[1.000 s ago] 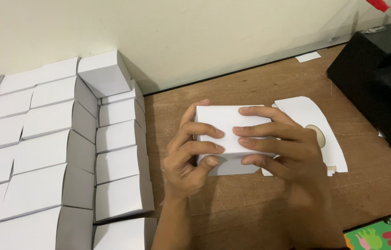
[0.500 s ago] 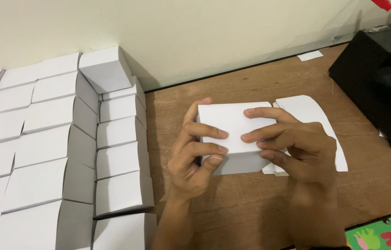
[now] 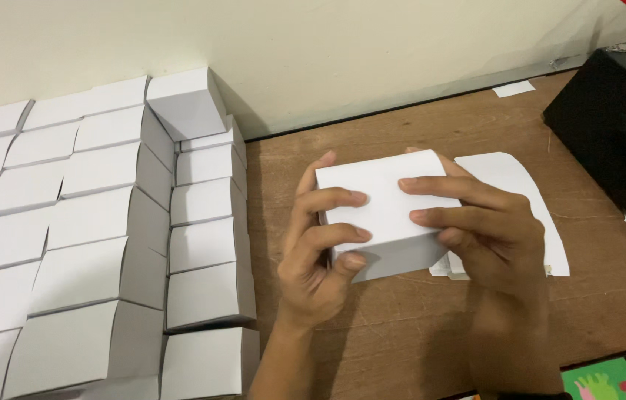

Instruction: The person assembles small white cardboard boxes by hand. They fold the pre-cut flaps and tuck them into slots to form the box shape, then place the finished boxes onto a growing stack on the left side of the table.

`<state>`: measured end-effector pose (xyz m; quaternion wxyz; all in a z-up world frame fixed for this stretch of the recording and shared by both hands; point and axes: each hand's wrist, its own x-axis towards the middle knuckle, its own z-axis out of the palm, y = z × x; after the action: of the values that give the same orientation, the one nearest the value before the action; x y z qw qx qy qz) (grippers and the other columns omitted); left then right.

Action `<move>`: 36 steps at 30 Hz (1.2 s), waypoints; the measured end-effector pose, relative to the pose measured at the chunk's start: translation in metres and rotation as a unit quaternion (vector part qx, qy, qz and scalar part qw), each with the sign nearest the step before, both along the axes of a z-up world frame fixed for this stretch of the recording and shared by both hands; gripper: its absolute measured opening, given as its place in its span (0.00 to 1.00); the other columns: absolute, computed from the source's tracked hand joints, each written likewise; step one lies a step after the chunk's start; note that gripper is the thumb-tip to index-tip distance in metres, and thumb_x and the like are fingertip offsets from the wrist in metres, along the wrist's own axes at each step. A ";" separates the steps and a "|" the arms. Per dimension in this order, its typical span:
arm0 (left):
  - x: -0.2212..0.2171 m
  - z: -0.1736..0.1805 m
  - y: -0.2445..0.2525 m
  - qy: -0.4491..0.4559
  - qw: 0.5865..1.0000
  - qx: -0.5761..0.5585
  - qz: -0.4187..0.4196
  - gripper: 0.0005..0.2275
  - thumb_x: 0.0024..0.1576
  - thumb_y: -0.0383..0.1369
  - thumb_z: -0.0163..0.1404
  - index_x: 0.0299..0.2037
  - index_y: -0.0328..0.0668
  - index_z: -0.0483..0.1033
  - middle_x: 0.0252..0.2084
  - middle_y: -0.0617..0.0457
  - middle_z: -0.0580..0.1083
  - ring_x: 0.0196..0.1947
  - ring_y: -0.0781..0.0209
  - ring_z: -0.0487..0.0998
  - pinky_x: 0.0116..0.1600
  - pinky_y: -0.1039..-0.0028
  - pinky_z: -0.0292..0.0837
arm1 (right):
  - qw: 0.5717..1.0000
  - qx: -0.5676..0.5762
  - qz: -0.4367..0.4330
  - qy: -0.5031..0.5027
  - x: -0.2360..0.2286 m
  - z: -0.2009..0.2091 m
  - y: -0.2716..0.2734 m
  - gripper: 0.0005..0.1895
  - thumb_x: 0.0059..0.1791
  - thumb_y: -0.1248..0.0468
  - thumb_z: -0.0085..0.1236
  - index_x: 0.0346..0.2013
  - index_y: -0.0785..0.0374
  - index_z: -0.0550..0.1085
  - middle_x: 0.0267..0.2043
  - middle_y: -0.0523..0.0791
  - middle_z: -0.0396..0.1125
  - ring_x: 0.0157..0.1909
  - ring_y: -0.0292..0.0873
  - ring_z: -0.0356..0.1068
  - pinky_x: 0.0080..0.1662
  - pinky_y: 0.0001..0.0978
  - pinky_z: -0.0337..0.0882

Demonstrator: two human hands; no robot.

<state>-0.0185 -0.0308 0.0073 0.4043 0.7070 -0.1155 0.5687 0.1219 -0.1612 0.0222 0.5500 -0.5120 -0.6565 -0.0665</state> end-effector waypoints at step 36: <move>0.032 -0.117 0.036 0.004 0.860 -0.501 0.101 0.19 0.63 0.34 0.32 0.63 0.44 0.43 0.62 0.44 0.48 0.67 0.44 0.55 0.61 0.64 0.63 | 0.990 -0.116 0.071 -0.025 -0.023 -0.078 0.301 0.17 0.46 0.58 0.59 0.50 0.52 0.74 0.62 0.55 0.57 0.63 0.61 0.58 0.64 0.53 0.57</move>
<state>0.0135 0.0055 -0.1102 0.6445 0.4196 0.2585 0.5846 0.0986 0.1396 -0.0554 0.4733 -0.5230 -0.7079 0.0364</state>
